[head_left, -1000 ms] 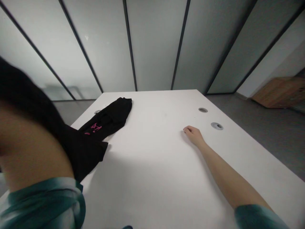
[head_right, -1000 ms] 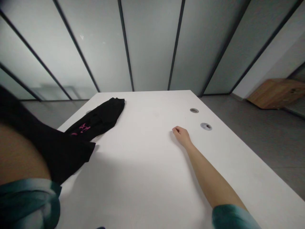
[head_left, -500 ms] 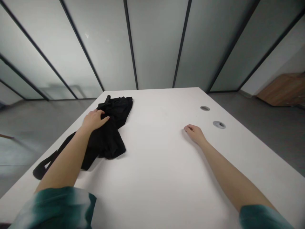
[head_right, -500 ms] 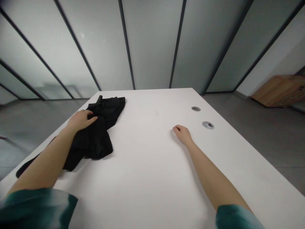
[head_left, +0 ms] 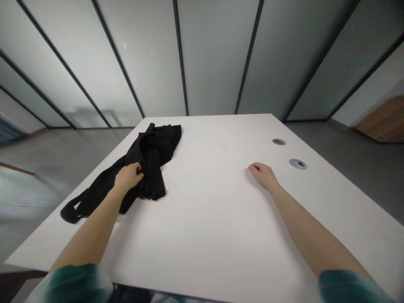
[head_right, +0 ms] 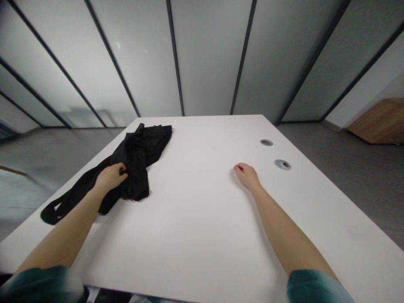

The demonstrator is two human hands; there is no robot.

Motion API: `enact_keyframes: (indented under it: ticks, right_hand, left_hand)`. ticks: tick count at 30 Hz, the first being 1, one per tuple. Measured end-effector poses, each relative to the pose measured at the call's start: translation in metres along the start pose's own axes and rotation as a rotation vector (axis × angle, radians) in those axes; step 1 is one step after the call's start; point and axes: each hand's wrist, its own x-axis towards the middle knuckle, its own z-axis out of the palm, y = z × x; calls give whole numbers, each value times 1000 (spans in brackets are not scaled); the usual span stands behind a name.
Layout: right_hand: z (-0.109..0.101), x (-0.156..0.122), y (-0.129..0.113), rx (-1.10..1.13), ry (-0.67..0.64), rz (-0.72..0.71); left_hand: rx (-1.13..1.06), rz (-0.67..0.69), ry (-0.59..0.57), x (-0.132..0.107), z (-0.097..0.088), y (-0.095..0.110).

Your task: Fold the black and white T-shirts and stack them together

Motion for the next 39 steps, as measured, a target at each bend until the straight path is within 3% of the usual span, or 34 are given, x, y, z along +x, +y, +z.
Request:
enact_keyframes:
  ticks: [3,6,8,10,13,16,19,21,24,27,33,39]
  right_hand:
    - [-1,0,-2,-5,-1,-8]
    - [0,0,-1,-10,1,-7]
    - [0,-1,0,-8,6,-2]
    - [1,-1,0,-7,12,6]
    - [2,2,-4,-52,24,29]
    - [2,6,-16,-185,1,10]
    - [4,8,-31,-318,23,-153]
    - [7,6,-39,-334,106,-273]
    - [11,-1,-44,-266,213,-377]
    - [13,-5,-42,-237,228,-417]
    - [17,-4,-35,-339,188,-412]
    - [23,-3,-28,-471,52,-361]
  left_hand:
    - [-47,-131,44,11,-40,-24]
    - [62,-223,146,13,-82,-43]
    - [112,-204,224,11,-100,-39]
    - [56,-79,326,9,-106,-18]
    - [-178,239,372,13,-89,41]
    - [-313,457,240,23,-45,107]
    - [-363,485,188,32,5,155]
    - [-391,419,234,35,31,171]
    - [-407,422,254,37,54,175]
    - [-423,475,276,40,62,168]
    - [-427,499,311,42,67,167]
    - [-339,527,270,37,71,174]
